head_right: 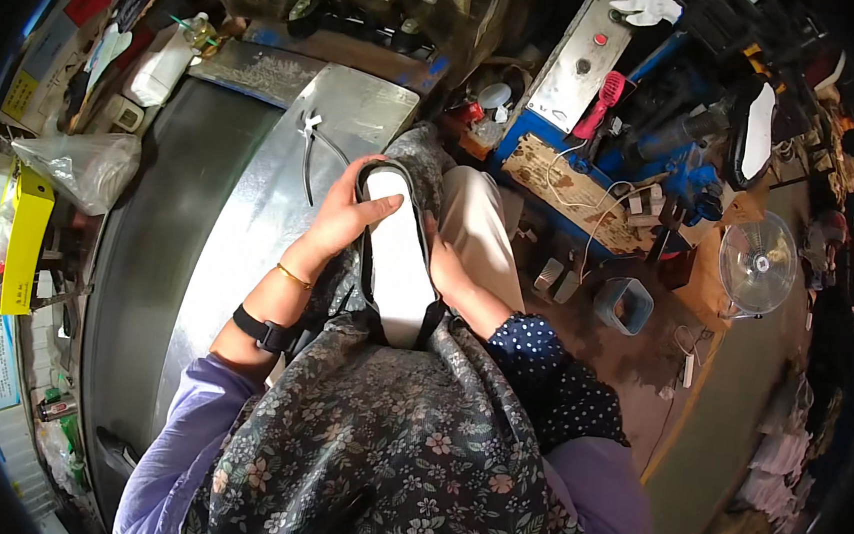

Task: Assembling and preparing shoe components on a production line.

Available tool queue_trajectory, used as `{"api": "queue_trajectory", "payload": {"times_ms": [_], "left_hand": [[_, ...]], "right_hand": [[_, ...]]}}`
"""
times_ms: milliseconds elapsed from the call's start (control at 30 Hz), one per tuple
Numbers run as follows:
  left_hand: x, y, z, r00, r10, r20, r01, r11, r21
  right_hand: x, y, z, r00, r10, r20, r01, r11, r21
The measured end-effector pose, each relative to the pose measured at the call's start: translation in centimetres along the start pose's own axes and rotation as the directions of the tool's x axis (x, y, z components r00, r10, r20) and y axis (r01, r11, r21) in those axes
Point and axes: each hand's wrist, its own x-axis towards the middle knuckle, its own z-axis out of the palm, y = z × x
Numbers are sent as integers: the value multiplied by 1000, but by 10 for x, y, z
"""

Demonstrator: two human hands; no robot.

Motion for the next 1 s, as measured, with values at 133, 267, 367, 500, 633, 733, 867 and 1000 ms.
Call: {"api": "queue_trajectory", "payload": {"times_ms": [133,267,367,500,633,733,867,1000], "left_hand": [[7,-8,-4,990,-139,-36,140,990,30],[16,-15,-14,985,-170,30,170,985,-14],[18,-17,-17,987,-151,63,155,985,-69],[13,-18,-10,996,-92,17,93,995,-22],[16,-16,-4,979,-202,35,202,979,16],[15,-15,-9,965,-143,221,238,831,-503],[2,-15,-6,918,-289,-271,225,943,-245],[1,-2,-5,900,-224,-374,431,326,841]], "right_hand": [[-5,-17,4,962,-195,190,272,702,-659],[0,-40,13,786,-541,299,435,139,-890],[-6,-49,11,853,-439,281,388,175,-905],[-41,-40,-15,923,-95,372,314,746,-588],[-49,-14,-13,910,-320,265,408,569,-714],[-28,-15,-3,924,-296,242,379,794,-475],[-11,-36,21,911,-311,270,408,766,-496],[-18,-51,42,971,5,238,161,725,-670]]}}
